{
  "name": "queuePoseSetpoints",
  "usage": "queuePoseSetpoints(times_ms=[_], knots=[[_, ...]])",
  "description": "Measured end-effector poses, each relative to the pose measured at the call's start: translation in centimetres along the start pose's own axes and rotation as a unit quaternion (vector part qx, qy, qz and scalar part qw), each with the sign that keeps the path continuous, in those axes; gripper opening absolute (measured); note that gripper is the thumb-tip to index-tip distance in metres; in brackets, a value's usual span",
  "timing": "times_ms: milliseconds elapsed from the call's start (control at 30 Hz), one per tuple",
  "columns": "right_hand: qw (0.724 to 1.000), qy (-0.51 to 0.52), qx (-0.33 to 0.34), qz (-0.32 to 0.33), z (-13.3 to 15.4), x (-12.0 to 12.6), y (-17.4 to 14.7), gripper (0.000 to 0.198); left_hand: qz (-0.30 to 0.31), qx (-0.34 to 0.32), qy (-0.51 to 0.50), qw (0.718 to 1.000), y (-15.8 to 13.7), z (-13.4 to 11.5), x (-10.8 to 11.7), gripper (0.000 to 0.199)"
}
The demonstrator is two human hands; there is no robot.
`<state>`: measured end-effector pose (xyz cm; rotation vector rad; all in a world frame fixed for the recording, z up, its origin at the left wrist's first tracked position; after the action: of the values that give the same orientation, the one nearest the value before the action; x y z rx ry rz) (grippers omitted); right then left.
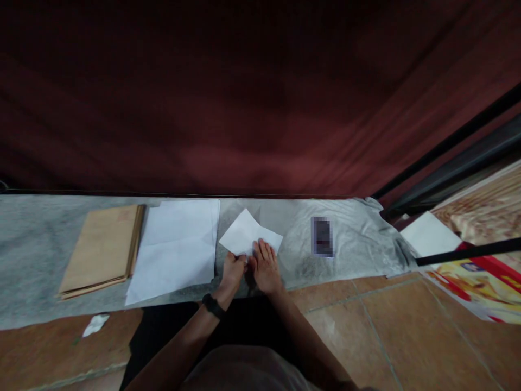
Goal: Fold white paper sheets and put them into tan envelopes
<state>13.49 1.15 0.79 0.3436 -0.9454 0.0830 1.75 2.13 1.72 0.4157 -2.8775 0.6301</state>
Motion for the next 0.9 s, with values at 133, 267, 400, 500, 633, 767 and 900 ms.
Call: queuePoseSetpoints(times_ms=[133, 267, 400, 500, 633, 767, 900], knots=[[0.998, -0.052, 0.007, -0.018, -0.5, -0.3, -0.7, 0.054, 0.031, 0.064, -0.043, 0.997, -0.4, -0.3, 1.2, 0.021], [0.996, -0.076, 0.013, -0.036, -1.4, 0.2, -1.3, 0.058, 0.056, 0.088, -0.071, 0.992, -0.8, -1.0, 2.6, 0.017], [0.995, -0.089, 0.002, -0.055, -3.0, 0.8, -2.1, 0.059, 0.074, 0.114, -0.084, 0.987, -1.3, -1.0, 3.4, 0.014], [0.993, -0.093, -0.003, -0.069, -4.6, 1.5, -2.8, 0.057, 0.09, 0.138, -0.093, 0.982, -1.8, -0.9, 3.5, 0.009], [0.991, -0.073, -0.029, -0.105, -5.1, 2.2, -2.7, 0.056, 0.118, 0.169, -0.108, 0.973, -3.0, -0.5, 3.1, 0.009], [0.995, 0.006, -0.024, -0.1, -2.8, 1.5, -1.6, 0.06, 0.197, 0.201, -0.094, 0.955, -5.2, 0.5, 2.7, 0.029], [0.996, 0.067, 0.002, -0.059, -0.6, 0.4, -0.7, 0.057, 0.192, 0.069, 0.013, 0.979, -6.8, 0.5, 2.3, 0.048]])
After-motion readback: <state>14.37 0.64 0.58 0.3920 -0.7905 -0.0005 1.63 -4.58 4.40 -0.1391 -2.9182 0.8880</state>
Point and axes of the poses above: each hand's wrist, its own y-axis towards the middle knuckle, its own x-axis out of the back of the hand, z = x × y, the point moved 1 cm from there along y, towards the middle knuckle, and after that the axes turned 13 degrees about y, right-handed, at the moved point
